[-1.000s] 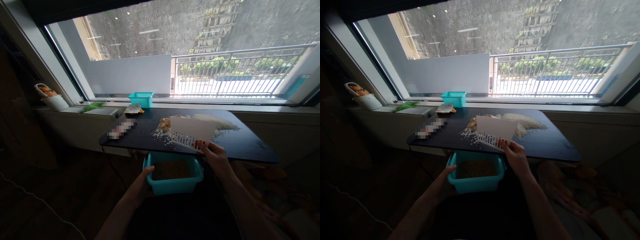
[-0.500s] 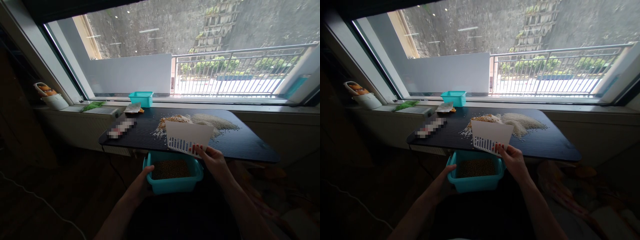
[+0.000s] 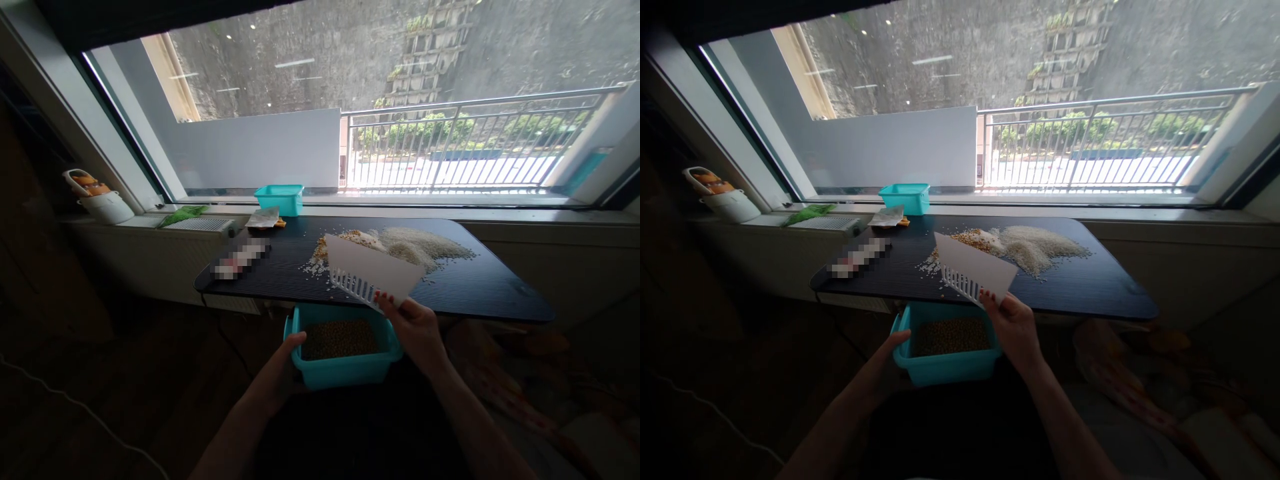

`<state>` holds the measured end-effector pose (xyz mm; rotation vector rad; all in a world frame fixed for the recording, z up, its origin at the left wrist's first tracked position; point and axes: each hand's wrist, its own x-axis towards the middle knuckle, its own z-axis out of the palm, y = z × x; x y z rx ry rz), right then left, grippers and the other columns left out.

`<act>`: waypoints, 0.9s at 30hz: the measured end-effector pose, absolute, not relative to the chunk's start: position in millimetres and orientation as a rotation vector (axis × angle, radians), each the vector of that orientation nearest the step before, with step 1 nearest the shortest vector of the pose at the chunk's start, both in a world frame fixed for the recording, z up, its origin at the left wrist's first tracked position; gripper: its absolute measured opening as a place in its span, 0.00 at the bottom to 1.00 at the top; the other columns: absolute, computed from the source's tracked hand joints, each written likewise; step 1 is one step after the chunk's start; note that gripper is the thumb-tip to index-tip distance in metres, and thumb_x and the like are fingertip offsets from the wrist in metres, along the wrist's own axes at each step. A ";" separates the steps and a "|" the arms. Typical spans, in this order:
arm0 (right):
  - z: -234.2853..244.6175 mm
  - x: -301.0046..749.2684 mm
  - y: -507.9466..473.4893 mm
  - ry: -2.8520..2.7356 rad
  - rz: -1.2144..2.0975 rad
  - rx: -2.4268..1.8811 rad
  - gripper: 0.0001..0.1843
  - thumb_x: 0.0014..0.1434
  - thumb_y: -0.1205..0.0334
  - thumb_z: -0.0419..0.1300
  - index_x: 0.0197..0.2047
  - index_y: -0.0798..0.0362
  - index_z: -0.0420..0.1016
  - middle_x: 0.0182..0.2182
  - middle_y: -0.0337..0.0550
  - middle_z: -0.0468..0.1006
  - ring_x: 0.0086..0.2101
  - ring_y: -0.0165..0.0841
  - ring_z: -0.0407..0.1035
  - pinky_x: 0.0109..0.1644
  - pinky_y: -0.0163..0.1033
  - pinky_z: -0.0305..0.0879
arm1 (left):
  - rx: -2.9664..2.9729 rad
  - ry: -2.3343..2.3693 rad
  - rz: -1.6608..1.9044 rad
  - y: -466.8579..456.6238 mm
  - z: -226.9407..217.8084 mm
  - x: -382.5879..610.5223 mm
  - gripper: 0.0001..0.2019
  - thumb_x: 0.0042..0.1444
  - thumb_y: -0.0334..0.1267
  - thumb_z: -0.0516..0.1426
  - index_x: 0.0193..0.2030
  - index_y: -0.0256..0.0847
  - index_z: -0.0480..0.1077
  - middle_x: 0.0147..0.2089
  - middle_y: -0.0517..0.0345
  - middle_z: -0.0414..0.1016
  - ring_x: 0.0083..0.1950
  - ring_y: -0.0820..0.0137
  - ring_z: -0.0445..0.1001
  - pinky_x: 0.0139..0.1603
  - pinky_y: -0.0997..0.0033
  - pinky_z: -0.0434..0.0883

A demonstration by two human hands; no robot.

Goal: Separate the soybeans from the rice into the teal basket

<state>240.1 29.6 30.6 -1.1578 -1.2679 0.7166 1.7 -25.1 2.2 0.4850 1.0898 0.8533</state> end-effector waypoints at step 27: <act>30.8 244.6 42.2 -1.351 0.479 -1.321 0.17 0.54 0.48 0.61 0.26 0.52 0.81 0.27 0.42 0.81 0.29 0.35 0.73 0.32 0.36 0.68 | 0.484 1.113 0.825 -25.8 4.6 1.0 0.35 0.57 0.55 0.55 0.68 0.43 0.55 0.61 0.44 0.72 0.58 0.52 0.72 0.50 0.55 0.73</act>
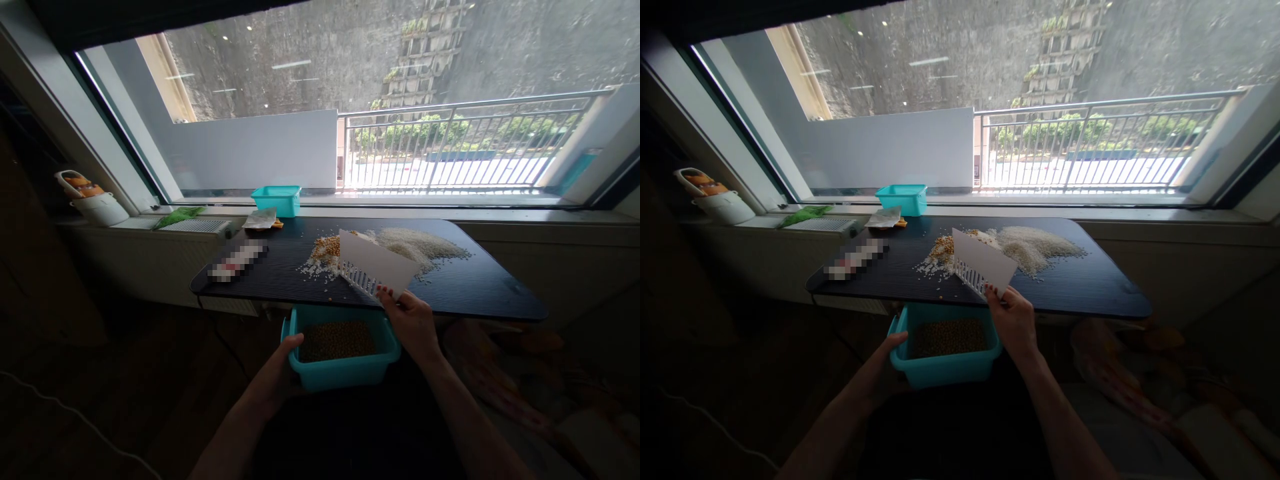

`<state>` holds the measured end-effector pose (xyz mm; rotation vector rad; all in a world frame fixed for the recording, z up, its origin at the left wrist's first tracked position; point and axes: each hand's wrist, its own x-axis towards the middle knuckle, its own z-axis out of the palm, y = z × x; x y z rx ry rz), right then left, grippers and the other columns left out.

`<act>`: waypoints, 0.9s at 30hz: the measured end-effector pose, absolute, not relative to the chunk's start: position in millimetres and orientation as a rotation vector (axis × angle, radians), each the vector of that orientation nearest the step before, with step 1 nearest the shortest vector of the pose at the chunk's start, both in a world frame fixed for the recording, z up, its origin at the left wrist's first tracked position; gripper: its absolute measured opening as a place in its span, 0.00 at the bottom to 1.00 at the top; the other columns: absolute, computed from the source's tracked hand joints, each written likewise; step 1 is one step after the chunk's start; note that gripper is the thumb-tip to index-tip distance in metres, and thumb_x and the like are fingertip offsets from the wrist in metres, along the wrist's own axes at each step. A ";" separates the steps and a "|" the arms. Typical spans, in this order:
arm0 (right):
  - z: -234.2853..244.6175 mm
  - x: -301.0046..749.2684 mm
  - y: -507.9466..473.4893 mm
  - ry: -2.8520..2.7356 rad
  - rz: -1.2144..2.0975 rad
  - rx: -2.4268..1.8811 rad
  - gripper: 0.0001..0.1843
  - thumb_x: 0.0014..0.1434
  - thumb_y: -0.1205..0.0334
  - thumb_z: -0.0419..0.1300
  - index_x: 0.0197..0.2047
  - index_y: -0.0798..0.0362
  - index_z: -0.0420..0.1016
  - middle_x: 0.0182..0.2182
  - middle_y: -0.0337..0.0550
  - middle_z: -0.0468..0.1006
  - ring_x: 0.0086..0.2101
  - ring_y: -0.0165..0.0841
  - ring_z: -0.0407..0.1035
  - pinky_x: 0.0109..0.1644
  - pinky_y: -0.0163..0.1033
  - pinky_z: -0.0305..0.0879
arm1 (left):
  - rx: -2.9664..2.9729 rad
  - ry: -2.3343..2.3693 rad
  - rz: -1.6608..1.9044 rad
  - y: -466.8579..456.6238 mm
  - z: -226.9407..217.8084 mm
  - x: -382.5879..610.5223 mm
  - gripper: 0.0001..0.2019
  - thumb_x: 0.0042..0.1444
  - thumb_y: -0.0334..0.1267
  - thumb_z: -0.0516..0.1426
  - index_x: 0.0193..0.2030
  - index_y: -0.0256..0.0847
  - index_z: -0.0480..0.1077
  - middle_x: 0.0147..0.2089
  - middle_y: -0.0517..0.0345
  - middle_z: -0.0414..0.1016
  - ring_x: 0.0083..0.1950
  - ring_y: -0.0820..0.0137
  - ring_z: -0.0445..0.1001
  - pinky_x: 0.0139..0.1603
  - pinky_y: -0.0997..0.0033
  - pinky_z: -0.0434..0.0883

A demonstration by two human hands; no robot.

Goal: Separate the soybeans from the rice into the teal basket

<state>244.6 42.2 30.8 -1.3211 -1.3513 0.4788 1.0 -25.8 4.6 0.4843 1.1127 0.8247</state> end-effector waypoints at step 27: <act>29.6 276.6 25.3 -1.257 0.420 -1.353 0.17 0.52 0.47 0.64 0.28 0.52 0.83 0.30 0.45 0.84 0.32 0.40 0.76 0.37 0.41 0.72 | 0.486 1.103 0.834 -24.9 5.4 2.5 0.34 0.57 0.55 0.56 0.67 0.43 0.58 0.58 0.45 0.74 0.56 0.52 0.74 0.49 0.55 0.73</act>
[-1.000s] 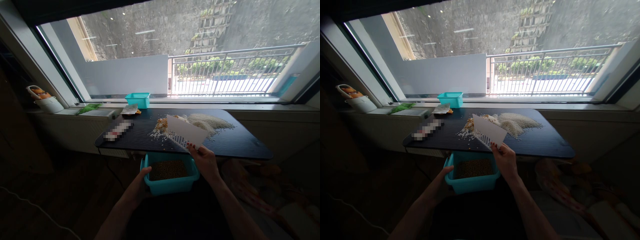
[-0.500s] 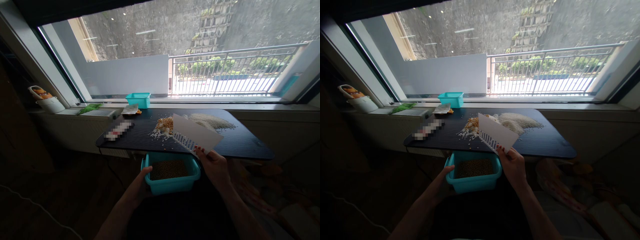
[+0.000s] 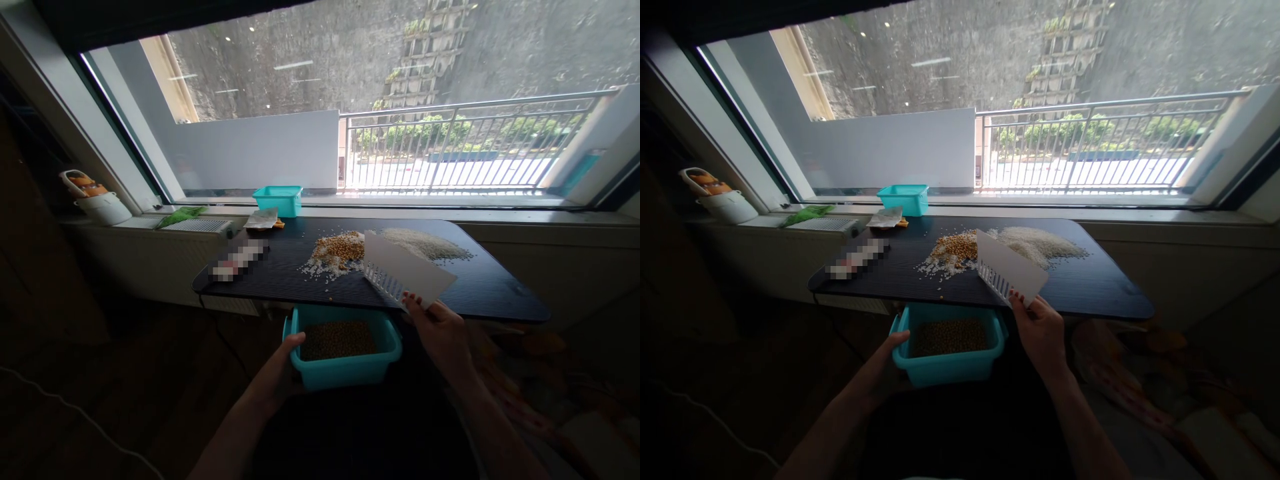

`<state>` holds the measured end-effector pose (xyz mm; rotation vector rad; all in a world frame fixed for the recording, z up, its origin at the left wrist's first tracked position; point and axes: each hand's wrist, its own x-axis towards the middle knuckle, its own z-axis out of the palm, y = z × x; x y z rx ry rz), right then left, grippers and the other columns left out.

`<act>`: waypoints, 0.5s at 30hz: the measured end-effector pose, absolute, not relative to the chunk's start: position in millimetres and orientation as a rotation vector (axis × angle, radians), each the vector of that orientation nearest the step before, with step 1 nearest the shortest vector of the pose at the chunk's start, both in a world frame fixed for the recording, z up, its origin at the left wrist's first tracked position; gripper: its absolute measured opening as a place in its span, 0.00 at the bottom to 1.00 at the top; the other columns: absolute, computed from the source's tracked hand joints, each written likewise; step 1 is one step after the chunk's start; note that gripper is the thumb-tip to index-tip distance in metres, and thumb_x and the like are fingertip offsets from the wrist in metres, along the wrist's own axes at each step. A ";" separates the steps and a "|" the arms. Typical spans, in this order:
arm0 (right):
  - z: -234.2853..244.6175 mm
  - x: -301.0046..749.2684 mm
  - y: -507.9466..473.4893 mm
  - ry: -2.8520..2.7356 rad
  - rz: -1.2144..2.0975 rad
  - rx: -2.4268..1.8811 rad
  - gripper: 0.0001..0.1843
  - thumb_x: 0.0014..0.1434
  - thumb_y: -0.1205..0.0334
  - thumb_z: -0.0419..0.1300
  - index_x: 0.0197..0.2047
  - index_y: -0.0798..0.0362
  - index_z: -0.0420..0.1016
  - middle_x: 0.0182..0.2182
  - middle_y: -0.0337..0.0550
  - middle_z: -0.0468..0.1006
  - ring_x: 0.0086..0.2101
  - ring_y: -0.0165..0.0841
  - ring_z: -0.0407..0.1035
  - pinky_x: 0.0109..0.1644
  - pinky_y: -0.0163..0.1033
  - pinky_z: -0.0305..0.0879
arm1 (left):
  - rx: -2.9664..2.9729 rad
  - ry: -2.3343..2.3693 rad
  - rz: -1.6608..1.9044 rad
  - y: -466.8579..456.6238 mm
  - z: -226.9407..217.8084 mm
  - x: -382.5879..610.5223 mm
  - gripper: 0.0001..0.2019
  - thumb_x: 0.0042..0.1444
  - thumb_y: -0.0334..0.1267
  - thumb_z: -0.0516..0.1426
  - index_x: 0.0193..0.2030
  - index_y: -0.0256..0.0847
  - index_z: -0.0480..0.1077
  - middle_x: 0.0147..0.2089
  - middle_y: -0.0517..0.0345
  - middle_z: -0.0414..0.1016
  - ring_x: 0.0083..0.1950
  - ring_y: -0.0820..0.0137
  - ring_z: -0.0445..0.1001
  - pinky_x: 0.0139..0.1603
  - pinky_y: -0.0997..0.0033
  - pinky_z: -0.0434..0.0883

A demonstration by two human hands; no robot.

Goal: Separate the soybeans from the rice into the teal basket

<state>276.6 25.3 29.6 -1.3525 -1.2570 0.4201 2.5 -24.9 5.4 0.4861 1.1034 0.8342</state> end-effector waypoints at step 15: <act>44.6 270.2 46.5 -1.187 0.703 -1.294 0.24 0.42 0.39 0.69 0.29 0.53 0.83 0.26 0.43 0.82 0.28 0.39 0.75 0.33 0.43 0.74 | 0.492 1.128 0.850 -25.5 4.2 -0.7 0.36 0.56 0.54 0.56 0.69 0.42 0.56 0.58 0.44 0.74 0.57 0.51 0.74 0.48 0.55 0.74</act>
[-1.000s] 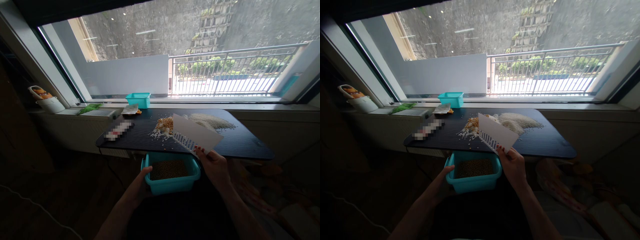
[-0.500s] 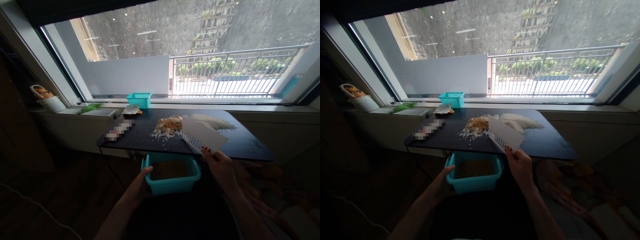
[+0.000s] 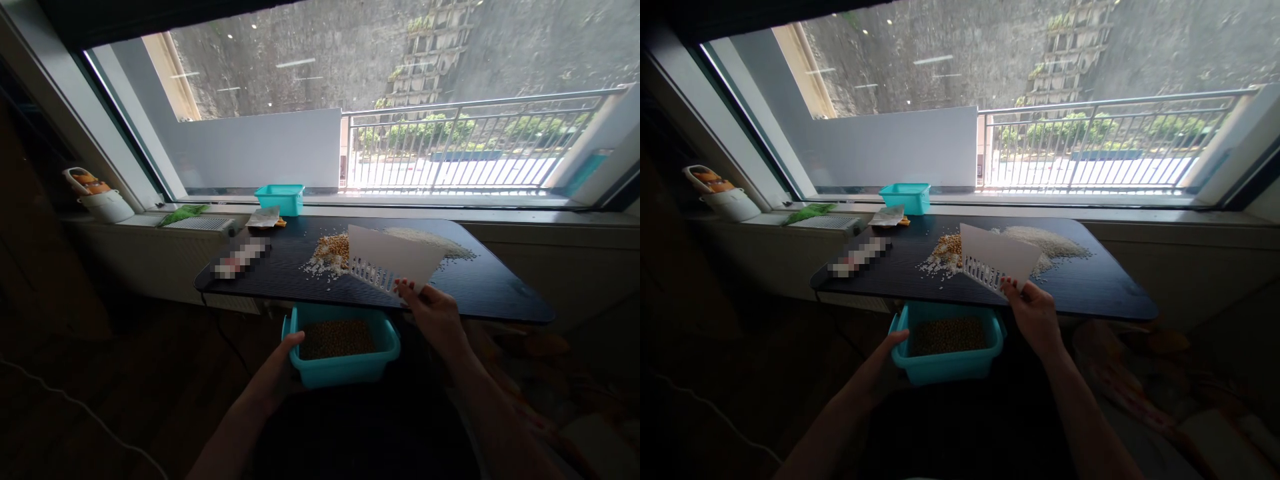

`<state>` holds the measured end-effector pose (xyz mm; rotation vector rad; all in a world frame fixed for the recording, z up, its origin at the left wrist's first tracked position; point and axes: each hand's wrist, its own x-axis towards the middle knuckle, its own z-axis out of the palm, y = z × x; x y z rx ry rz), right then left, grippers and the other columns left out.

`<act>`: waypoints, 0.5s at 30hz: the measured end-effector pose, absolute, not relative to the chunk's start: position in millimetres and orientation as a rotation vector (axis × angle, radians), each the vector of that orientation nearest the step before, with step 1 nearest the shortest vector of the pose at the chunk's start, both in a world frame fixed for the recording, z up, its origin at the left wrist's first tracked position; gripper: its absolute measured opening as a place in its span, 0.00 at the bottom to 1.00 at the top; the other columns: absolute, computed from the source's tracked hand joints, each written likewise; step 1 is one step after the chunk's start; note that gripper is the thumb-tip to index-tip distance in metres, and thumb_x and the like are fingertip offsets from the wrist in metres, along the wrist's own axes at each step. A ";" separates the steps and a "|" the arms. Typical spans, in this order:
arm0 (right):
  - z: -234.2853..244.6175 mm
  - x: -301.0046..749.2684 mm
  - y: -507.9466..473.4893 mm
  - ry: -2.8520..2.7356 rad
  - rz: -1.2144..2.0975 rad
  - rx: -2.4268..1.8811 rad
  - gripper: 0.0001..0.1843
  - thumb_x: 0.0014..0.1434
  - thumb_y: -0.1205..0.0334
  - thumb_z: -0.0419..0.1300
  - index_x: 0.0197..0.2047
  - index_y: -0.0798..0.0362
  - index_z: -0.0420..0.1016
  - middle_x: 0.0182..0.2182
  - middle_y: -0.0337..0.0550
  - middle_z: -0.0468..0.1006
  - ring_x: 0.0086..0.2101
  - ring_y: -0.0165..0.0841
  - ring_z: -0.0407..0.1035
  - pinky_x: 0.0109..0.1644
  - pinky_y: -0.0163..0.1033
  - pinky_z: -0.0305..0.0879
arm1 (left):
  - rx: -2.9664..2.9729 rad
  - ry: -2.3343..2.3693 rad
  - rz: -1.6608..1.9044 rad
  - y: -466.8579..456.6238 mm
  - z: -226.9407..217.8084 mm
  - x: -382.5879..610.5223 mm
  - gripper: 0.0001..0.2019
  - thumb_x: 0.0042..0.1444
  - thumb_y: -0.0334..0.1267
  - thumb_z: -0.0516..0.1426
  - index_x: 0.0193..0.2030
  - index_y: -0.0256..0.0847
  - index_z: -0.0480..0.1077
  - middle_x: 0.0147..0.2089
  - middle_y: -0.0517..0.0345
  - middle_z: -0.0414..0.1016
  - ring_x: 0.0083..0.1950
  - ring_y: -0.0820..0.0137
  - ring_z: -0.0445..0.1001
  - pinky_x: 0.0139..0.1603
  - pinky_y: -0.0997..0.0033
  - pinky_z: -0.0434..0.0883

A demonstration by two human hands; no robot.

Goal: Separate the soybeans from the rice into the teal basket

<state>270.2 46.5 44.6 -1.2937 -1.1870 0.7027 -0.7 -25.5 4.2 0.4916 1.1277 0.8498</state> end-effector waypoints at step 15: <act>54.9 280.6 68.5 -1.170 0.716 -1.308 0.21 0.43 0.43 0.69 0.30 0.54 0.82 0.25 0.42 0.81 0.28 0.36 0.74 0.33 0.42 0.74 | 0.483 1.124 0.833 -25.9 7.1 -0.3 0.36 0.57 0.54 0.55 0.69 0.41 0.54 0.63 0.42 0.69 0.59 0.50 0.71 0.50 0.55 0.73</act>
